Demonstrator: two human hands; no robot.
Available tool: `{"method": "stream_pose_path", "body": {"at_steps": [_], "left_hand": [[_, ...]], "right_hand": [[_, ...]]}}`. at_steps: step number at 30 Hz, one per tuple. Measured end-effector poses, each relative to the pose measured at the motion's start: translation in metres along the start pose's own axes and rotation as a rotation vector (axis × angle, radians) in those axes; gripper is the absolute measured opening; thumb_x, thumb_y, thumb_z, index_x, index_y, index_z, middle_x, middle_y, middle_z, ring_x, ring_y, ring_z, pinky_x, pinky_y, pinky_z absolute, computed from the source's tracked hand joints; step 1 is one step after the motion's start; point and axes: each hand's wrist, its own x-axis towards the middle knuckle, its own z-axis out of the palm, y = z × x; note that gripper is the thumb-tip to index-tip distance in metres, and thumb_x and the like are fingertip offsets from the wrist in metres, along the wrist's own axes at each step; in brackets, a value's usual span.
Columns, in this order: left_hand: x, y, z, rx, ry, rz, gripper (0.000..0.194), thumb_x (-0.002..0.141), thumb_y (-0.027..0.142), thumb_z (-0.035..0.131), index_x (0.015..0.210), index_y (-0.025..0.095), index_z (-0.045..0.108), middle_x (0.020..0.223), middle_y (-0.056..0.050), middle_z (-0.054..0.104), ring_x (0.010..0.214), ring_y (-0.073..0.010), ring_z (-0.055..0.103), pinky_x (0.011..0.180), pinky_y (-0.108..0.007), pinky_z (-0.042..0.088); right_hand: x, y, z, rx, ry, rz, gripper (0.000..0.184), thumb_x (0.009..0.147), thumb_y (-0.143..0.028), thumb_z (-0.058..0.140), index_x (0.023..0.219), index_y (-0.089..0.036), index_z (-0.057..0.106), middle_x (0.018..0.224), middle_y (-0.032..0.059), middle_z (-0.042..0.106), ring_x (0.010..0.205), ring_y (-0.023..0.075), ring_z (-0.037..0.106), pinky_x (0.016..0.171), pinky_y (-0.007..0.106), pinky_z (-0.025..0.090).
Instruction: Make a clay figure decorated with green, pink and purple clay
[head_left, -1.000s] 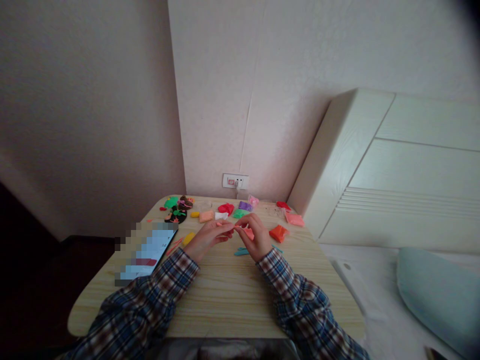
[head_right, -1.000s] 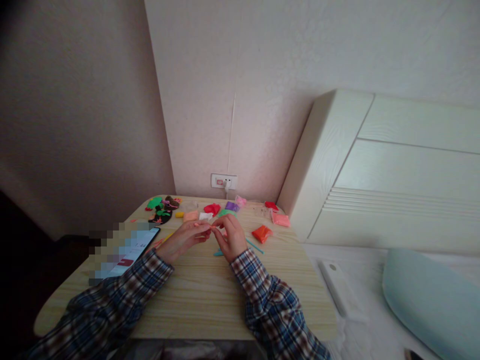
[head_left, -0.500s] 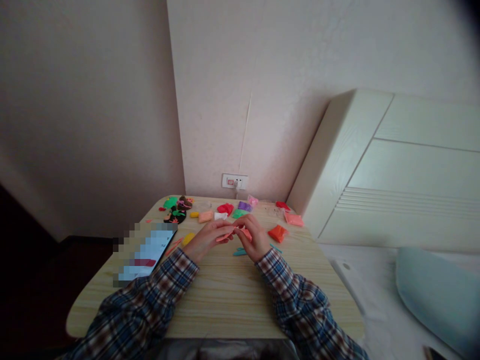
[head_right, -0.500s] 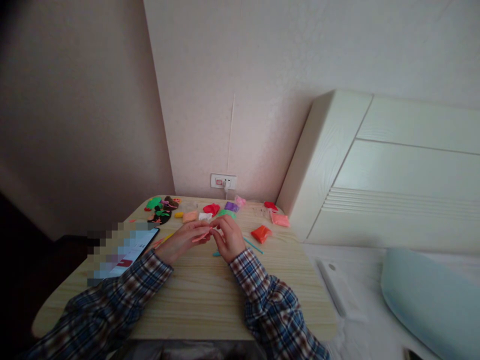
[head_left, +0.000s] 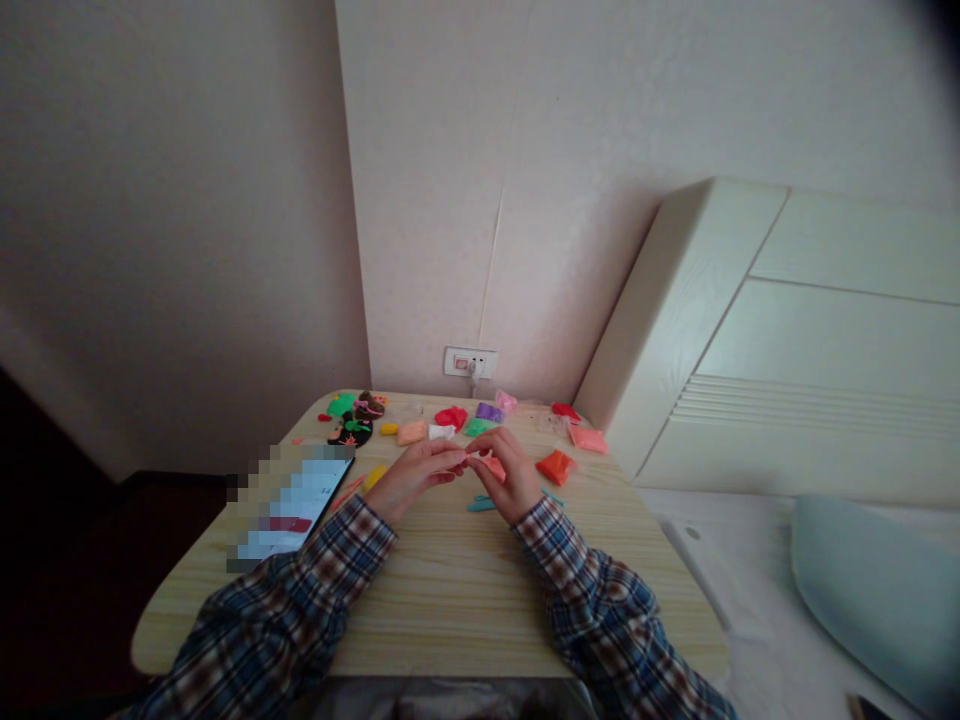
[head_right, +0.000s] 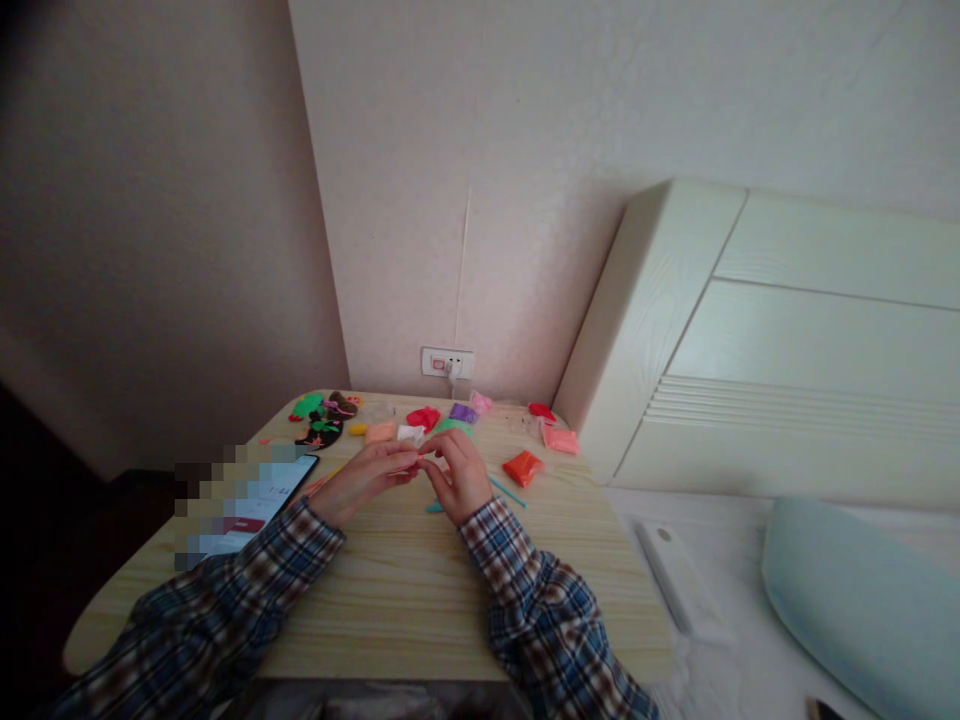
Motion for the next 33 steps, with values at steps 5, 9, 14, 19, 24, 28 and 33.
{"method": "stream_pose_path", "body": {"at_steps": [5,9,14,19,24,28,33], "left_hand": [[0.0003,-0.0009,-0.0002,-0.001,-0.015,0.005,0.022,0.068,0.031,0.067,0.078,0.012,0.066,0.079,-0.005,0.061,0.072,-0.0122,0.052,0.073,-0.027,0.039],[0.0012,-0.0037,-0.0018,-0.011,-0.029,0.004,0.023,0.070,0.033,0.066,0.081,0.013,0.067,0.081,-0.005,0.061,0.073,-0.0122,0.053,0.073,-0.026,0.039],[0.0010,-0.0019,-0.0014,0.009,-0.010,0.004,0.022,0.068,0.032,0.067,0.079,0.013,0.067,0.081,-0.005,0.062,0.076,-0.0130,0.053,0.076,-0.027,0.039],[0.0004,-0.0015,0.0002,0.004,-0.010,0.017,0.024,0.069,0.035,0.066,0.079,0.013,0.067,0.080,-0.005,0.062,0.075,-0.0130,0.053,0.073,-0.027,0.039],[0.0007,-0.0015,0.0001,-0.001,0.012,0.005,0.023,0.067,0.034,0.068,0.078,0.014,0.068,0.079,-0.004,0.062,0.072,-0.0120,0.053,0.074,-0.027,0.039],[0.0006,-0.0016,-0.0007,0.004,-0.006,0.023,0.024,0.067,0.035,0.068,0.077,0.013,0.068,0.079,-0.005,0.062,0.073,-0.0125,0.053,0.074,-0.027,0.039],[0.0011,-0.0023,-0.0008,0.001,-0.004,0.009,0.024,0.068,0.034,0.067,0.079,0.013,0.068,0.080,-0.005,0.062,0.073,-0.0123,0.053,0.073,-0.026,0.039]], "right_hand": [[-0.0001,0.0005,0.0007,-0.005,0.014,0.001,0.006,0.082,-0.023,0.052,0.081,-0.018,0.055,0.075,0.0039,0.054,0.073,0.0159,0.051,0.064,0.029,0.044],[-0.0010,0.0009,0.0005,-0.013,0.037,0.004,0.007,0.082,-0.022,0.052,0.078,-0.017,0.055,0.072,0.0032,0.053,0.070,0.0150,0.049,0.061,0.028,0.043],[-0.0007,0.0013,0.0007,-0.013,0.029,0.004,0.007,0.082,-0.022,0.052,0.080,-0.017,0.055,0.074,0.0036,0.054,0.070,0.0152,0.049,0.062,0.028,0.043],[-0.0003,0.0010,0.0006,-0.022,0.031,0.018,0.007,0.083,-0.023,0.051,0.079,-0.018,0.055,0.074,0.0037,0.054,0.070,0.0153,0.049,0.062,0.029,0.043],[-0.0006,0.0008,0.0002,-0.013,0.038,0.027,0.006,0.083,-0.023,0.051,0.081,-0.018,0.054,0.076,0.0042,0.055,0.071,0.0153,0.050,0.063,0.029,0.044],[-0.0008,0.0004,0.0004,-0.023,0.005,0.020,0.008,0.083,-0.024,0.051,0.081,-0.018,0.055,0.075,0.0039,0.054,0.071,0.0156,0.050,0.064,0.029,0.044],[-0.0014,0.0011,0.0004,-0.027,0.031,0.033,0.010,0.083,-0.024,0.050,0.078,-0.018,0.055,0.073,0.0037,0.054,0.070,0.0153,0.050,0.063,0.029,0.043]]}}
